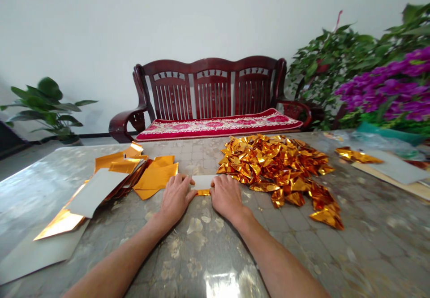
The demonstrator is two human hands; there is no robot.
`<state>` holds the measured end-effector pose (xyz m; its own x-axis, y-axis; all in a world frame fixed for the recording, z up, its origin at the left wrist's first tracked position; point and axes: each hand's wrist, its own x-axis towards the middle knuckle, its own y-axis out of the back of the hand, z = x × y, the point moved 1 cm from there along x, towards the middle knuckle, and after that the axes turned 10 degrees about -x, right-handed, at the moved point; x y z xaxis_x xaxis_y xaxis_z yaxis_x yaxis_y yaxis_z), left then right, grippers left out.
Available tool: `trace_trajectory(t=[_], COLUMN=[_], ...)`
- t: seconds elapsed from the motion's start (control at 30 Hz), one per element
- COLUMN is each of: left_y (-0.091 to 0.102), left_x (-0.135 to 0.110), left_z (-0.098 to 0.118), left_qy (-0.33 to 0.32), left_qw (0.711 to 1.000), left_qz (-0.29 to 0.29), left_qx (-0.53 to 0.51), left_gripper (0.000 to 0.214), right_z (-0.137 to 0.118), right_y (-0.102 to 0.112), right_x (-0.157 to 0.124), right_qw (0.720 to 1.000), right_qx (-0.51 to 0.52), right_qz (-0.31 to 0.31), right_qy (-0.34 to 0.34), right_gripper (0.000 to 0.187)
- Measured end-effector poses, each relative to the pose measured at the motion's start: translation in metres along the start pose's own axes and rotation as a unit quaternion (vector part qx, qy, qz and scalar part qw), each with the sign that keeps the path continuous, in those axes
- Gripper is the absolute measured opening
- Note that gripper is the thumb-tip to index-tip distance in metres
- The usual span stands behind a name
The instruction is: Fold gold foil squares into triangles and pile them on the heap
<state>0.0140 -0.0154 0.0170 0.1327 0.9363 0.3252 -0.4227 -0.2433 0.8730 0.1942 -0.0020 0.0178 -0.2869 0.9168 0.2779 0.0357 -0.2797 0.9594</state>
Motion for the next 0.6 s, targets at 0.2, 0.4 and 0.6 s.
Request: trace_trajectory(t=[0.2,0.4,0.6], left_y=[-0.006,-0.003,0.004], left_x=[-0.002,-0.012,-0.029], left_z=[0.005,0.022,0.032], left_qy=[-0.078,-0.101,-0.099], left_qw=[0.994,0.982,0.974], left_qz=[-0.076,-0.135,-0.161], left_qx=[-0.007,0.088,0.128], left_gripper=[0.020,0.017,0.020], right_z=[-0.017,-0.018,0.000], right_y=[0.001,-0.002,-0.007], right_x=[0.000,0.000,0.000], right_qw=[0.999,0.999,0.999], right_qx=[-0.021,-0.009,-0.010], right_qz=[0.009,0.007,-0.009], right_qy=[-0.041,-0.045,-0.032], right_gripper=[0.026,0.030,0.020])
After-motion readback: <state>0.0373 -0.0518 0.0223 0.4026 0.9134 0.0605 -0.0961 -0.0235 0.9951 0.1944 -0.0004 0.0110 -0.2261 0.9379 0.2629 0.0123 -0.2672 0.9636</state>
